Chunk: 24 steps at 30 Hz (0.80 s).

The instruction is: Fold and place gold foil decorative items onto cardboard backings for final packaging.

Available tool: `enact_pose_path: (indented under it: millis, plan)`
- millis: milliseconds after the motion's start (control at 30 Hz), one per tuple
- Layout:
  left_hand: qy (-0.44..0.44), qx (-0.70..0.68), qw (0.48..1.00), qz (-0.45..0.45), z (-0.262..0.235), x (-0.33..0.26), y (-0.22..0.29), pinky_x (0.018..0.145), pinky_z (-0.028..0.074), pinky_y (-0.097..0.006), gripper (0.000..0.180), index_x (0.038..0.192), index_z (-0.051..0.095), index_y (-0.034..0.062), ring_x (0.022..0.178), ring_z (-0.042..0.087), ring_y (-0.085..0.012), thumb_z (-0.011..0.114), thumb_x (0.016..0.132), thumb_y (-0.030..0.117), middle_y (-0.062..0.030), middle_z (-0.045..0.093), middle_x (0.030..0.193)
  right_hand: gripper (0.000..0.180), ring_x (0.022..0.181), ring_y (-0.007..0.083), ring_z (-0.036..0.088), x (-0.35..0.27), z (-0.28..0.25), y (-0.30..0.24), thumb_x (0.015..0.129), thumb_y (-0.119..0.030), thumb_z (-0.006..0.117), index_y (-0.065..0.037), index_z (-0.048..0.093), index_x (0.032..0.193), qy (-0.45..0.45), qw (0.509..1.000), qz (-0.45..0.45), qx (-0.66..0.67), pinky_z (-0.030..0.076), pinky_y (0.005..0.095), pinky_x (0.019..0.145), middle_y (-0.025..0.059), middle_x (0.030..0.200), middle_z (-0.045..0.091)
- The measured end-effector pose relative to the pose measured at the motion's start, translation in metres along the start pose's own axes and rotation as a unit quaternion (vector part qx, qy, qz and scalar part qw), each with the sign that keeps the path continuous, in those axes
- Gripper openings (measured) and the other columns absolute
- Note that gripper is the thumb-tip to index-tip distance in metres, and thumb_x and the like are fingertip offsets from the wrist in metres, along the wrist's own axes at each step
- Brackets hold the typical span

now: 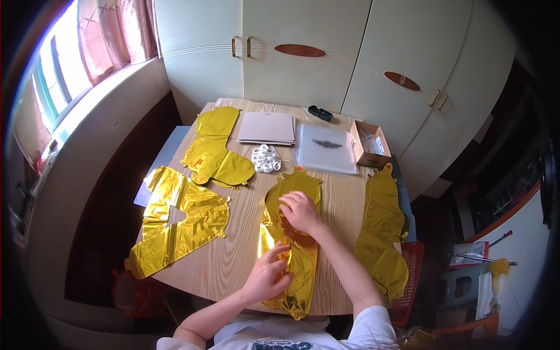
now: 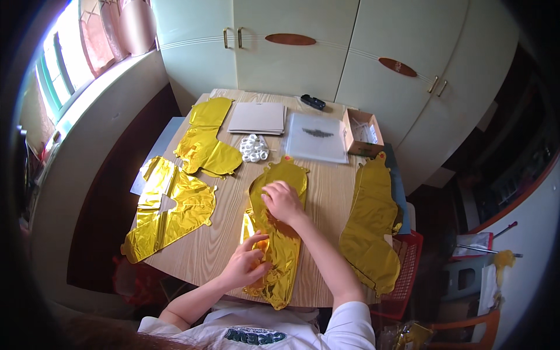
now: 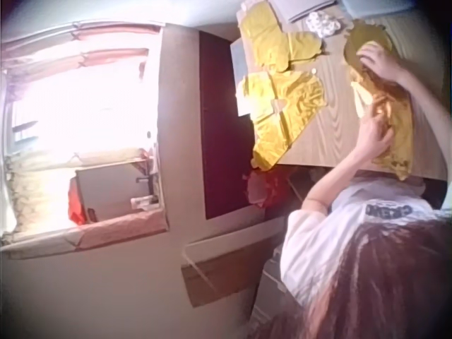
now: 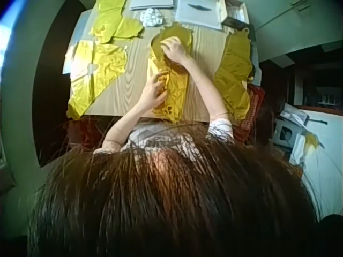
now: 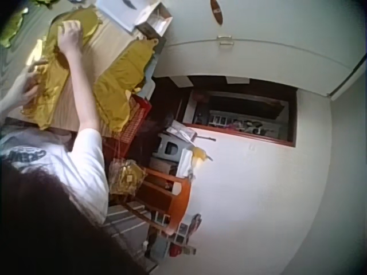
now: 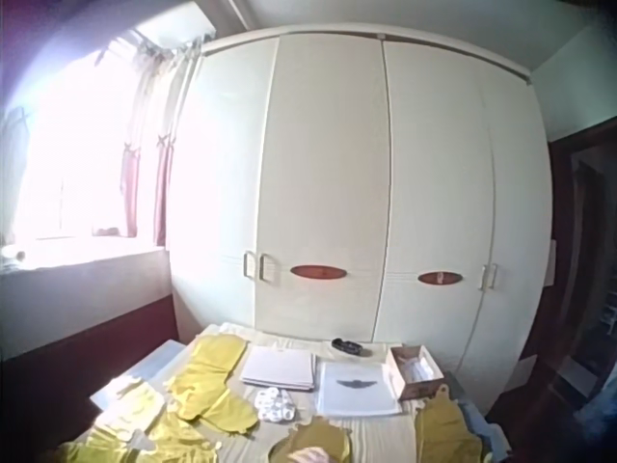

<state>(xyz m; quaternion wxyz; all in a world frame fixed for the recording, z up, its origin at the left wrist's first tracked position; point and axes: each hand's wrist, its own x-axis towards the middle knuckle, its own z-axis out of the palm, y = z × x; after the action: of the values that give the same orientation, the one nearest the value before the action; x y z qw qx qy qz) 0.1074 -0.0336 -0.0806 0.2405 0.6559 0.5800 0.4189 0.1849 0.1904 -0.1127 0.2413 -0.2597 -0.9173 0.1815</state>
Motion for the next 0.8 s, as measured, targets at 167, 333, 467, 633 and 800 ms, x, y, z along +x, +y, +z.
enact_pose_path:
  millis: [167, 333, 467, 633, 800]
  plan:
    - [-0.045, 0.095, 0.994, 0.035, 0.019, 0.003, 0.001, 0.101, 0.039, -0.047, 0.02, 0.073, 0.062, 0.0029, 0.123, 0.048, -0.036, 0.069, 0.078, 0.021, -0.0188, 0.053, 0.13, 0.034, 0.084, 0.0274, 0.068, -0.066, -0.041, -0.032, 0.09, -0.032, 0.065, -0.005, 0.058, 0.109, -0.061, 0.962, 0.18, 0.196, 0.053, 0.0393, 0.074, 0.0119, 0.088, 0.069]
    - [-0.035, 0.134, 0.989, 0.045, 0.029, 0.005, 0.001, 0.092, 0.043, -0.043, 0.018, 0.078, 0.064, 0.0057, 0.108, 0.055, -0.0307, 0.071, 0.079, 0.022, -0.0099, 0.062, 0.114, 0.033, 0.077, 0.0251, 0.068, -0.111, -0.035, -0.038, 0.086, -0.027, 0.07, -0.006, 0.052, 0.103, -0.07, 0.96, 0.193, 0.189, 0.053, 0.0366, 0.068, 0.0098, 0.082, 0.068]
    - [-0.063, 0.156, 0.985, 0.042, 0.026, 0.006, 0.008, 0.088, 0.043, -0.041, 0.019, 0.082, 0.066, 0.0076, 0.105, 0.057, -0.0276, 0.071, 0.081, 0.025, -0.0064, 0.064, 0.112, 0.025, 0.074, 0.0256, 0.065, -0.119, -0.028, -0.039, 0.083, -0.017, 0.07, -0.006, 0.053, 0.098, -0.019, 0.971, 0.149, 0.185, 0.051, 0.0378, 0.066, 0.0073, 0.076, 0.065]
    - [-0.041, 0.176, 0.983, 0.043, -0.005, 0.025, -0.006, 0.095, 0.043, -0.041, 0.027, 0.103, 0.066, 0.0085, 0.118, 0.056, -0.0269, 0.067, 0.087, 0.03, -0.009, 0.061, 0.125, 0.016, 0.075, 0.0232, 0.061, -0.125, -0.02, -0.03, 0.079, -0.01, 0.068, -0.01, 0.059, 0.093, 0.06, 0.997, 0.024, 0.051, 0.046, 0.0382, 0.068, 0.0022, 0.075, 0.065]
    - [-0.102, 0.327, 0.936, 0.081, -0.037, 0.058, -0.071, 0.113, 0.03, -0.045, 0.065, 0.143, 0.04, 0.0081, 0.141, 0.034, -0.0325, 0.061, 0.091, 0.04, -0.0147, 0.041, 0.149, 0.014, 0.077, 0.0203, 0.06, -0.125, -0.016, -0.026, 0.074, -0.007, 0.064, -0.014, 0.065, 0.085, 0.088, 0.996, -0.029, 0.013, 0.042, 0.0364, 0.071, -0.0001, 0.076, 0.066]
